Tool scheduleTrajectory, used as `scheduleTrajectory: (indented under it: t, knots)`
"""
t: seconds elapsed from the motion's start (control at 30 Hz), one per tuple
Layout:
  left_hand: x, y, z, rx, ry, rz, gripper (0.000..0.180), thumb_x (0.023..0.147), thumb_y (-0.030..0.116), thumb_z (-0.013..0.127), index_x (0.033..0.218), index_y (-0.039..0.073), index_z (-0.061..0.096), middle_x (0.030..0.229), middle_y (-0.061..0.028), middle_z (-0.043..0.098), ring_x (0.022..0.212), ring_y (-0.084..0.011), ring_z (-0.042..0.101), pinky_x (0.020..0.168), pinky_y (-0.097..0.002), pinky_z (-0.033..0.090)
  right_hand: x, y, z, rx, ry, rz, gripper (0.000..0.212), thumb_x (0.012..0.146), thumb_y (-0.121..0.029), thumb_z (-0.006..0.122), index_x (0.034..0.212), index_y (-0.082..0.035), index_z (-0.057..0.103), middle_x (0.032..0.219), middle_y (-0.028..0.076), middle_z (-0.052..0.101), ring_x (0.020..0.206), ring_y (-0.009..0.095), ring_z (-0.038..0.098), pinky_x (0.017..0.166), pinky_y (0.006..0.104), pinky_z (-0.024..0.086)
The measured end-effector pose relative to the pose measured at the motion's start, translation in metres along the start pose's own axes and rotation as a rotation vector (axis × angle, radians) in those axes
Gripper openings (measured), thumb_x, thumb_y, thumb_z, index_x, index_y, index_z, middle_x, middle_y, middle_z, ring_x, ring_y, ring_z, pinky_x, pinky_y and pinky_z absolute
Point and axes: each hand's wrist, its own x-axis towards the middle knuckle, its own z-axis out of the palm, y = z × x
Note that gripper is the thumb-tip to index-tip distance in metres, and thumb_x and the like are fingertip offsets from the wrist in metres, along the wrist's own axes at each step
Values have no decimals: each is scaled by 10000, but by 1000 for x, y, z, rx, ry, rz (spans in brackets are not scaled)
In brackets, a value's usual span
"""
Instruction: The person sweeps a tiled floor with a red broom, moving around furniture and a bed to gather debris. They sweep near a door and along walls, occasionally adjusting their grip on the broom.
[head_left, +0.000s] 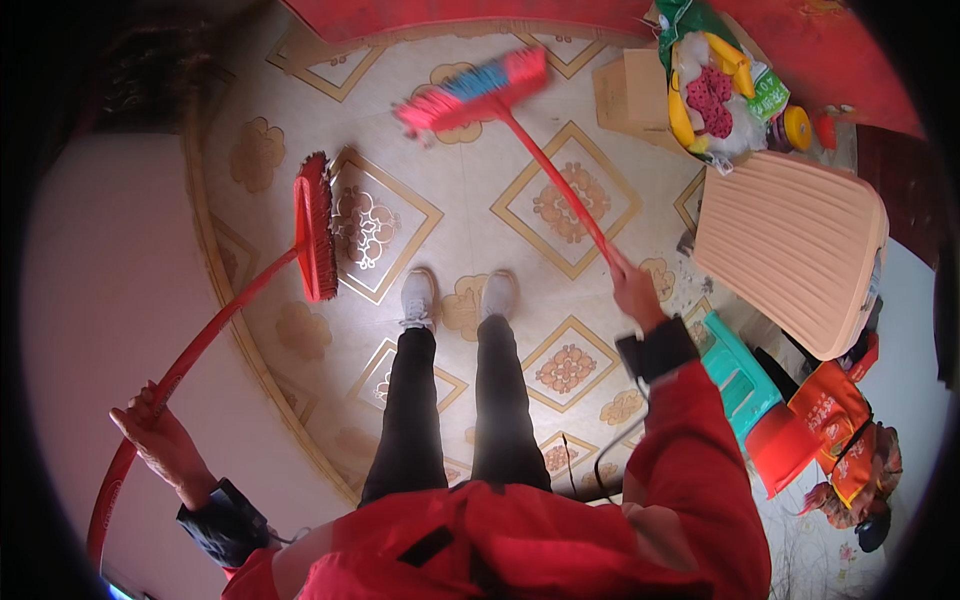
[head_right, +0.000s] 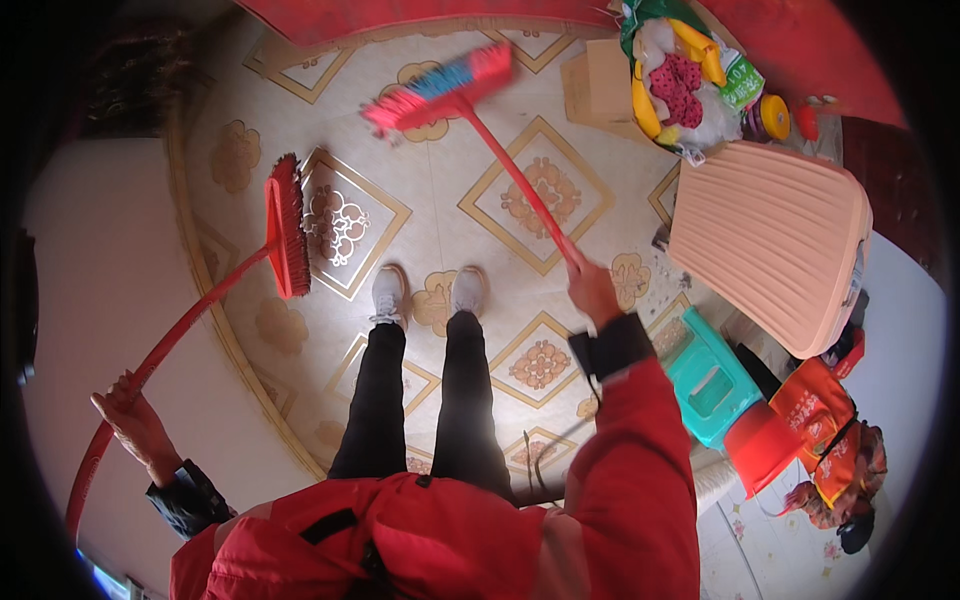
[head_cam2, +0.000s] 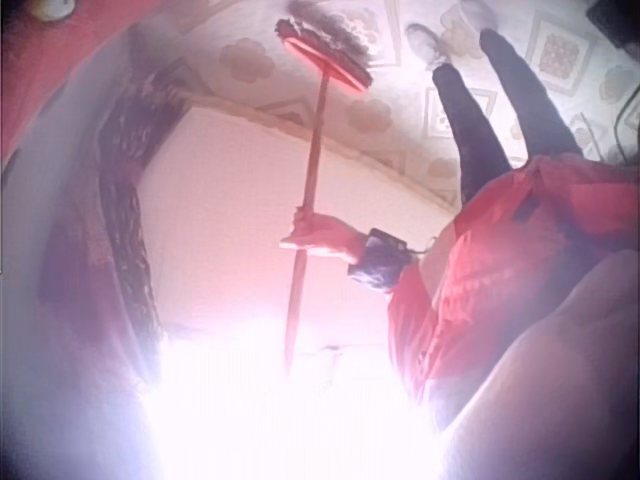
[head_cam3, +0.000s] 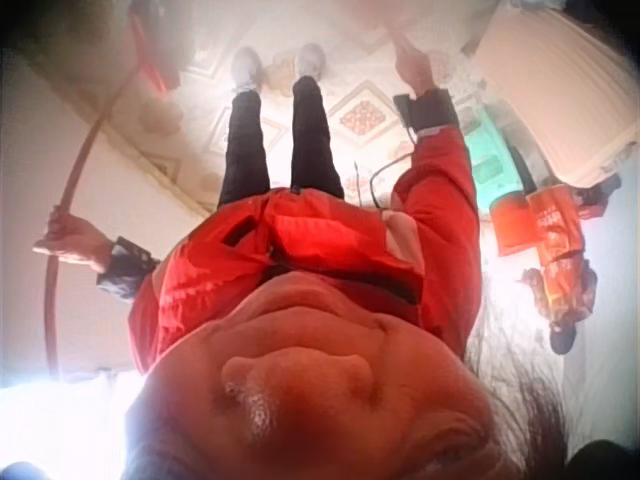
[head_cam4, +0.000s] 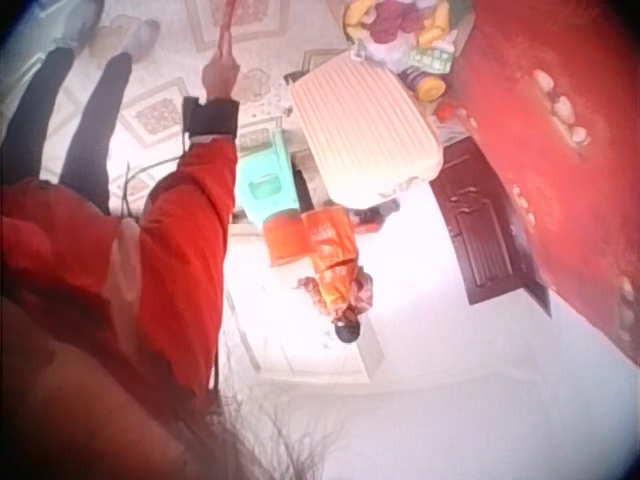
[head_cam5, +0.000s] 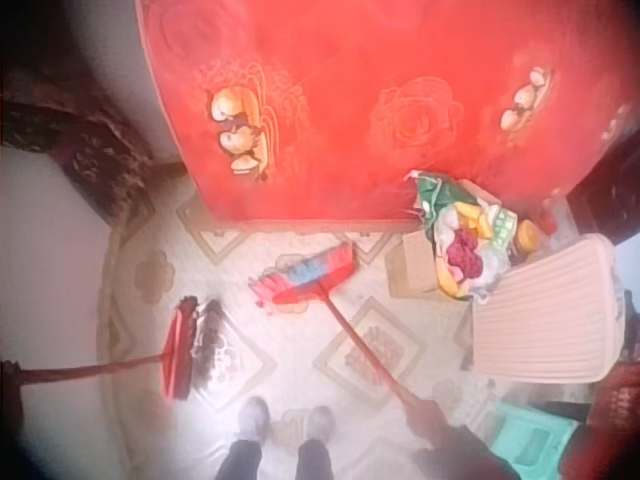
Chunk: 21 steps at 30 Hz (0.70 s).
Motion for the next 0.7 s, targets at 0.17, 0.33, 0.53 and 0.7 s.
scheduleTrajectory:
  t: [0.17,0.33,0.53,0.7]
  knots:
    - [5,1,-3,-60,-50,-20,325,921,269,464,690,74,585,712,-80,612,755,-228,593,934,-398,404,-208,28,-35,-68,-140,267,436,868,-131,443,1299,-172,396,863,216,607,707,411,580,593,480,467]
    - [0,3,-6,-62,-13,28,344,931,284,440,666,75,507,685,-74,564,715,-216,552,874,-391,428,-255,-2,-107,-250,-146,69,426,836,-88,470,1252,-175,463,794,216,596,637,374,582,555,455,462]
    - [-1,7,2,-62,116,23,353,933,291,442,650,80,445,623,-51,448,654,-185,460,815,-364,429,-92,-88,-84,-158,-292,70,446,841,-140,480,1272,-238,428,586,222,523,555,402,542,483,487,409]
    - [-4,4,-2,15,101,37,347,937,272,436,648,81,419,632,-56,448,650,-186,453,810,-363,435,124,-157,6,-202,-221,-282,390,858,-151,435,1244,-208,450,689,206,581,622,396,564,535,486,434]
